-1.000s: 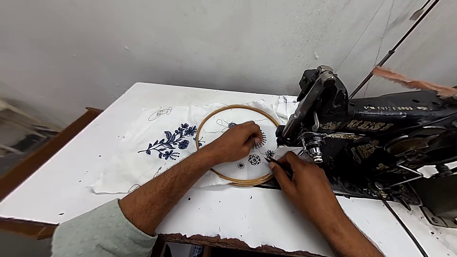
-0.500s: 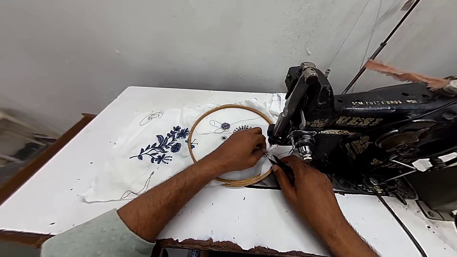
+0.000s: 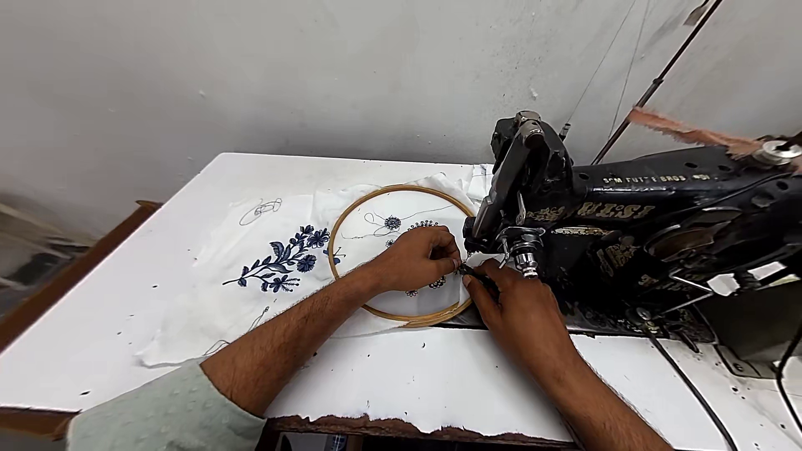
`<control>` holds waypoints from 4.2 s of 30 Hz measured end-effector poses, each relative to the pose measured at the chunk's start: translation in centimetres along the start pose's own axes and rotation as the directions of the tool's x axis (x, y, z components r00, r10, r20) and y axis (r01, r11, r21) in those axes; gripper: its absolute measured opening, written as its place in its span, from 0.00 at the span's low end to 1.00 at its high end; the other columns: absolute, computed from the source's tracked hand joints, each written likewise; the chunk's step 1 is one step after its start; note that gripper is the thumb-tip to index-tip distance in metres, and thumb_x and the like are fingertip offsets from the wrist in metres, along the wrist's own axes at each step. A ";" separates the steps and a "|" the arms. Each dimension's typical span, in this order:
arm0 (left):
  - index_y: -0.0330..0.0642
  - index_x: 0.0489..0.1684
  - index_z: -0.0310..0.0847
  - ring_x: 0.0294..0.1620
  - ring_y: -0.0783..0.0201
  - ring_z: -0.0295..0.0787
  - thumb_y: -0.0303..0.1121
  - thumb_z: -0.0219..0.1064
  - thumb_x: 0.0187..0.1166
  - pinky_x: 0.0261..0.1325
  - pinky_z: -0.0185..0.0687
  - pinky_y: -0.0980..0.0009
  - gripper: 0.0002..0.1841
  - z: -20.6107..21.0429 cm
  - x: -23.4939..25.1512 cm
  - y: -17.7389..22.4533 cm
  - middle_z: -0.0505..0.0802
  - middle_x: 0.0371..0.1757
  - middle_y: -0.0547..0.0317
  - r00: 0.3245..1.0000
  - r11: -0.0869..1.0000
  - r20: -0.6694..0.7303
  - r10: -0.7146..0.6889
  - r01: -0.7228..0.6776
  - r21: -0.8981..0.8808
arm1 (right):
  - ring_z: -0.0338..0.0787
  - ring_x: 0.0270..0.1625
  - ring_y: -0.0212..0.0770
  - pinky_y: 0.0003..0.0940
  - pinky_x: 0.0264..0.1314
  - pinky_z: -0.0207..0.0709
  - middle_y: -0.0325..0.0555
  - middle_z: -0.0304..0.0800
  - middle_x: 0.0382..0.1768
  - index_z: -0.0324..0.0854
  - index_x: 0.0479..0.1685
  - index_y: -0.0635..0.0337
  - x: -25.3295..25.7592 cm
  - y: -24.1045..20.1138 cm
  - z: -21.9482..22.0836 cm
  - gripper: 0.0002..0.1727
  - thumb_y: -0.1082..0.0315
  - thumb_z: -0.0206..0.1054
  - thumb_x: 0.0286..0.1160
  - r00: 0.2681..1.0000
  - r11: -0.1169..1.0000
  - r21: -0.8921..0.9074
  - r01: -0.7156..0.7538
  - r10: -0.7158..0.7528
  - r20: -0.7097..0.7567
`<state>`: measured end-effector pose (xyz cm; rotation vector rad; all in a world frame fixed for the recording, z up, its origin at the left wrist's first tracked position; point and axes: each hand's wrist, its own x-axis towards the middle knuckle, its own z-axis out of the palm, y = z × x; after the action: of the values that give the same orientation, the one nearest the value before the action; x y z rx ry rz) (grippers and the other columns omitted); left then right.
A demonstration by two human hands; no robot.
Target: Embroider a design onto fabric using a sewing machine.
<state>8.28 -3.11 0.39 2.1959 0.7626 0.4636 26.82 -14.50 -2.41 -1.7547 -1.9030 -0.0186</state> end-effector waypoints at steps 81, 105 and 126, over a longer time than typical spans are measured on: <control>0.39 0.41 0.88 0.51 0.57 0.87 0.29 0.62 0.84 0.59 0.83 0.58 0.08 0.7 -1.5 0.5 0.88 0.45 0.54 0.962 0.827 0.080 0.260 -0.265 0.496 | 0.78 0.19 0.37 0.37 0.18 0.68 0.42 0.84 0.24 0.87 0.50 0.62 -11.7 5.5 -4.8 0.25 0.47 0.60 0.84 0.969 0.991 -0.089 -0.096 0.072 -0.238; 0.56 0.61 0.92 0.79 0.47 0.74 0.53 0.63 0.85 0.70 0.67 0.37 0.19 -2.8 -1.9 -2.7 0.82 0.78 0.52 0.991 0.872 -0.100 0.092 -0.032 0.488 | 0.77 0.80 0.59 0.55 0.82 0.69 0.59 0.85 0.70 0.88 0.63 0.55 -10.6 3.7 -3.9 0.26 0.45 0.59 0.87 0.975 0.972 0.091 0.218 -0.221 0.021; 0.26 0.50 0.84 0.66 0.29 0.80 0.27 0.57 0.85 0.63 0.71 0.29 0.12 -7.6 -2.9 -3.1 0.86 0.59 0.29 0.805 0.705 -0.591 -0.038 0.441 0.555 | 0.86 0.66 0.46 0.37 0.73 0.76 0.52 0.92 0.52 0.88 0.39 0.57 -11.7 3.7 -2.8 0.16 0.52 0.69 0.79 0.952 0.977 0.117 0.179 -0.142 -0.271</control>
<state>0.83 0.73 2.73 2.5686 1.7686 0.7779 31.32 -25.77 -5.94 -1.4240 -1.8017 -0.1650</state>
